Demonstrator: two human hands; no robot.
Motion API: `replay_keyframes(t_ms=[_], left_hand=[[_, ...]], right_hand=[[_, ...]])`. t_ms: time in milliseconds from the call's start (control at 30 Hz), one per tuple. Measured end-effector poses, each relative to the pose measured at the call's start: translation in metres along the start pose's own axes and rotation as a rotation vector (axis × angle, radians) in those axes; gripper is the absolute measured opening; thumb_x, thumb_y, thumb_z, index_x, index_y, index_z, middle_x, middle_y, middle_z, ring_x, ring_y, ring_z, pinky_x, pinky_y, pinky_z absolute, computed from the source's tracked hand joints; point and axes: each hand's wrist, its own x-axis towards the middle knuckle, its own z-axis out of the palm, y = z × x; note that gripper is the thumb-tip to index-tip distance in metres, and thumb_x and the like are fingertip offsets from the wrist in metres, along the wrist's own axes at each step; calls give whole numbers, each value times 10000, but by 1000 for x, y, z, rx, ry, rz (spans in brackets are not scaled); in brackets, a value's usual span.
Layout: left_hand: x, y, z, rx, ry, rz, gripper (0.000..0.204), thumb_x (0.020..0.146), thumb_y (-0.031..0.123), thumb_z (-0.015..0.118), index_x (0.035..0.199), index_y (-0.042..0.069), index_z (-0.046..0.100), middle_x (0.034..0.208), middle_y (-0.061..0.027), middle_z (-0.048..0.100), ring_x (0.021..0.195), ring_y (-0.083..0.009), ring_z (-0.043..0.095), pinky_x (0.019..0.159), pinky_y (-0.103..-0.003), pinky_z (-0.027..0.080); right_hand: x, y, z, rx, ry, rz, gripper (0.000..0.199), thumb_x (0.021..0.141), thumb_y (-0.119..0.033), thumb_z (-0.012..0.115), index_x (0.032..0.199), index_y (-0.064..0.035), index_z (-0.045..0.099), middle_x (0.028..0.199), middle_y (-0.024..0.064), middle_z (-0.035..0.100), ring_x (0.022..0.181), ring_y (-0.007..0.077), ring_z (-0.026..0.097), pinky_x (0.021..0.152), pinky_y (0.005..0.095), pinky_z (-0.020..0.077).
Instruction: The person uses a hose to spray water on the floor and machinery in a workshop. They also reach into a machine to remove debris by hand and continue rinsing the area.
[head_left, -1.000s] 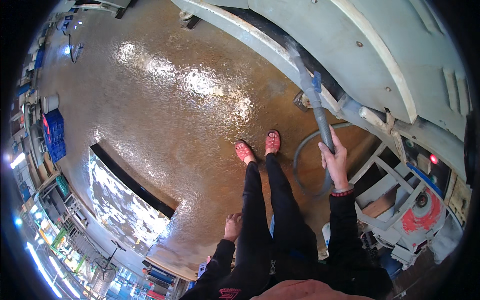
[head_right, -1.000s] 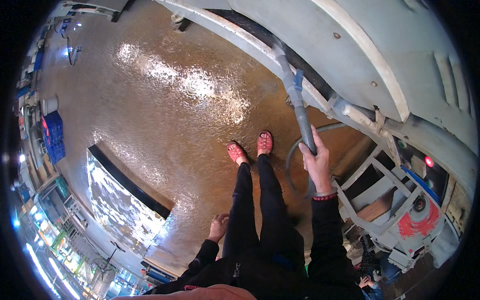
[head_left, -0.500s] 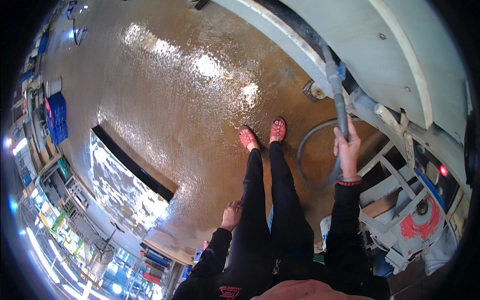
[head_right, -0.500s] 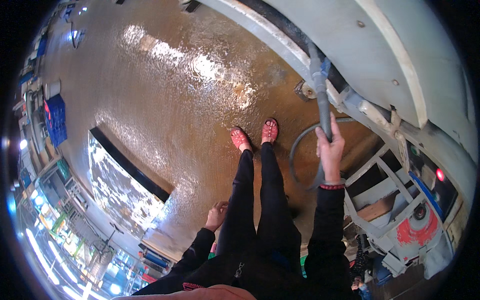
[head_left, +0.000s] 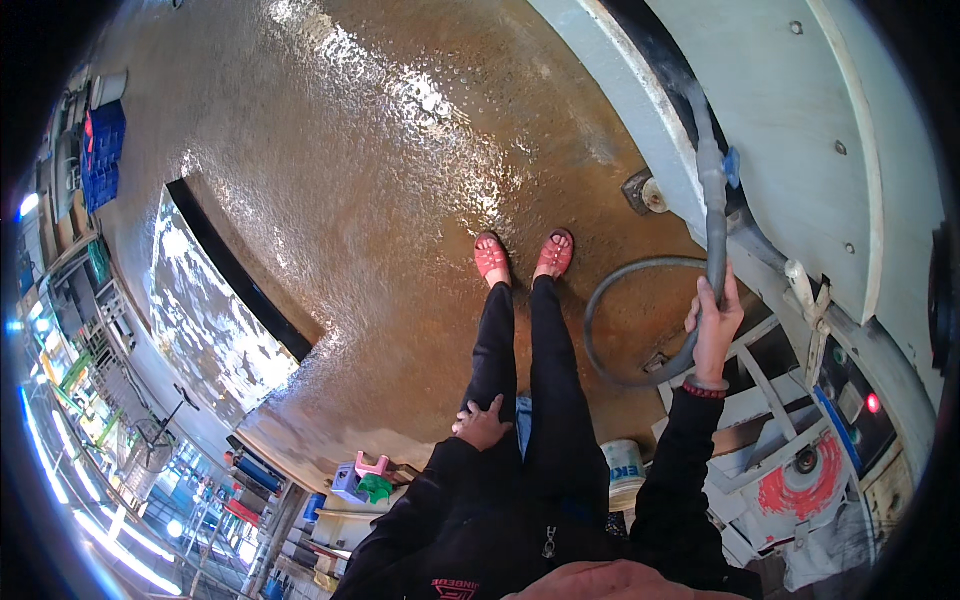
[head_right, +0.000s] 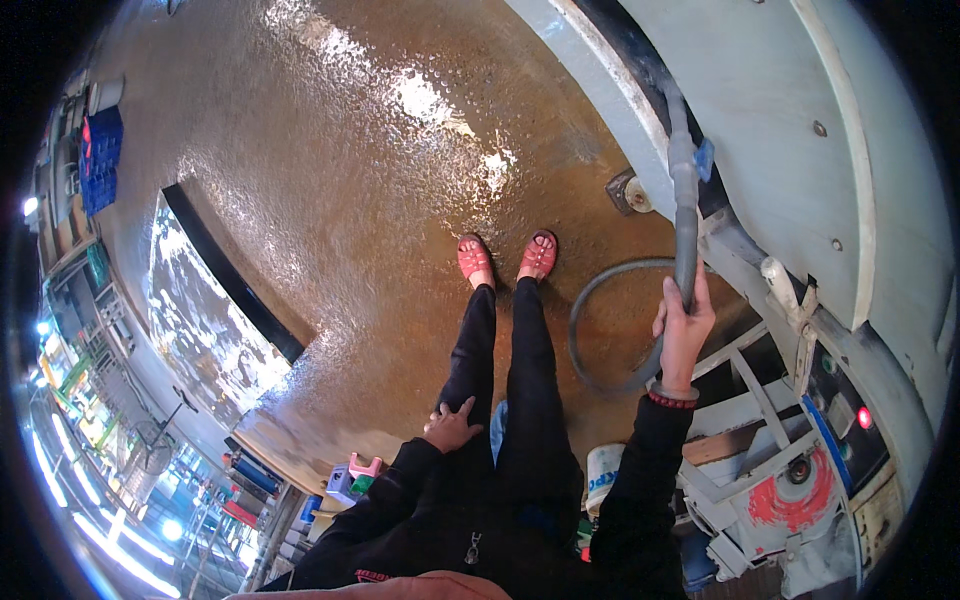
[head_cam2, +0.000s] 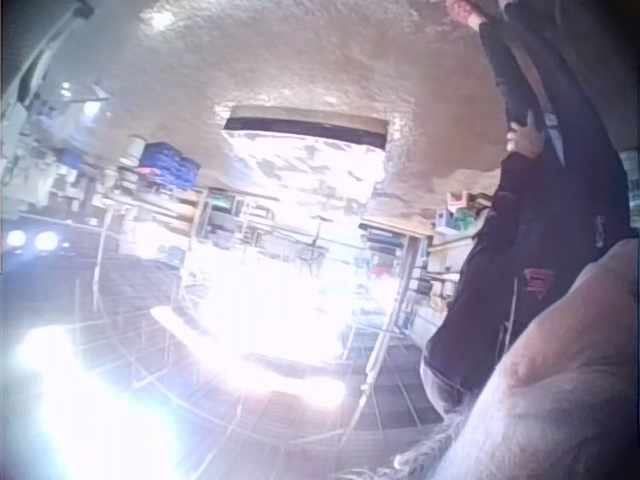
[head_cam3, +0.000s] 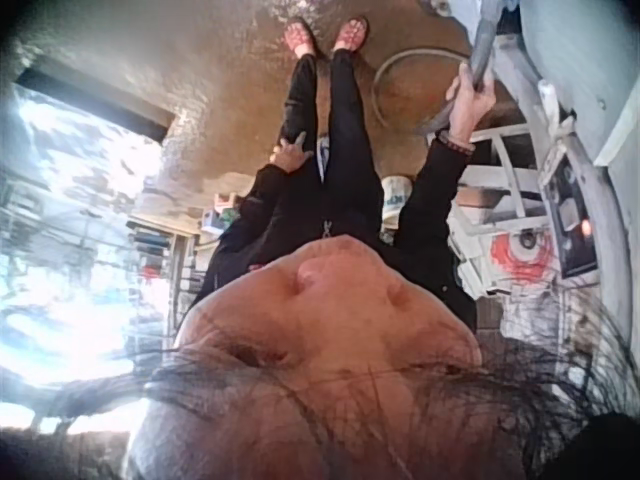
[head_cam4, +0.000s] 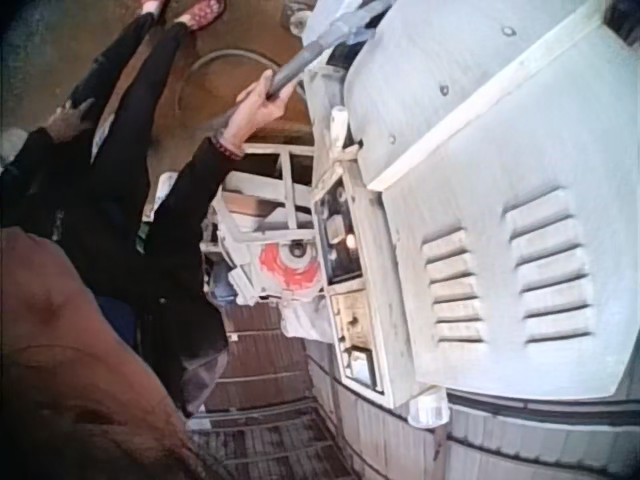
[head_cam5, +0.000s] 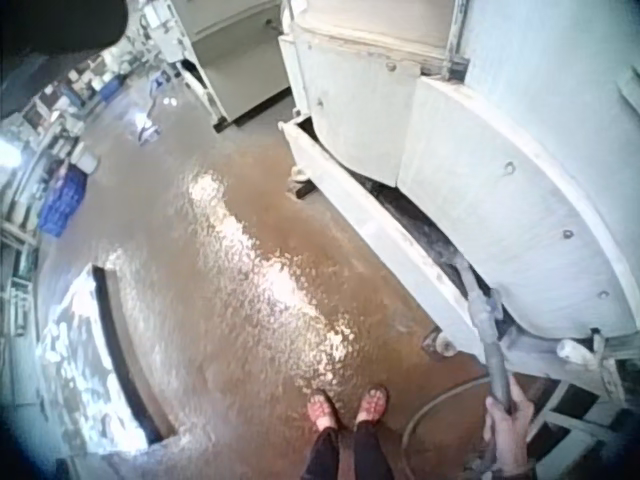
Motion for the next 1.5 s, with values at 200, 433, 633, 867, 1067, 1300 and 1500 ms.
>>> replay_keyframes(t_ms=[200,433,633,867,1067,1300,1500], left_hand=[[-10,4,-5,93,45,24,588,852,432,587,1380,254,401,1389,-278,341,1239,-482,391,939,-671,341],[-1,-17,-23,-311,512,372,359,850,194,579,1203,130,564,1176,-191,545,1094,-400,514,920,-498,439],[8,-23,-14,-366,569,460,291,841,124,564,1126,75,599,1067,-199,590,1009,-391,553,887,-444,455],[8,-17,-3,-262,532,453,277,830,136,569,1100,94,620,1053,-188,598,1002,-387,553,896,-466,440],[13,-32,-9,-333,652,454,248,825,136,584,1065,99,630,1007,-176,616,978,-363,565,887,-459,435],[16,-49,-4,-394,578,375,242,828,132,581,1061,87,629,992,-180,621,974,-370,568,882,-447,447],[9,-44,-7,-480,526,387,258,837,135,568,1083,80,623,1029,-207,604,976,-398,566,876,-451,461]], right_hand=[[-34,0,17,-74,-71,-85,549,894,-36,568,1410,-71,386,676,-38,462,457,23,365,386,194,308],[-71,37,9,-60,83,1,579,891,-26,563,1428,-103,361,646,-40,463,450,21,382,380,188,311],[-47,14,34,-44,-46,-147,598,866,19,580,1416,-126,394,696,-50,491,473,14,390,391,185,310],[-50,10,63,-213,-301,-222,581,858,-23,616,1398,-61,405,982,32,561,741,68,501,620,218,411],[-76,45,51,-386,-249,-90,492,839,-54,639,1304,-19,481,947,91,604,749,130,582,634,248,462],[-118,77,6,-235,-7,243,136,843,-19,614,974,-34,579,569,-8,466,386,69,434,351,245,320],[-101,83,-2,-33,98,271,114,844,-11,613,940,-33,556,567,-8,447,384,75,406,363,244,333]])
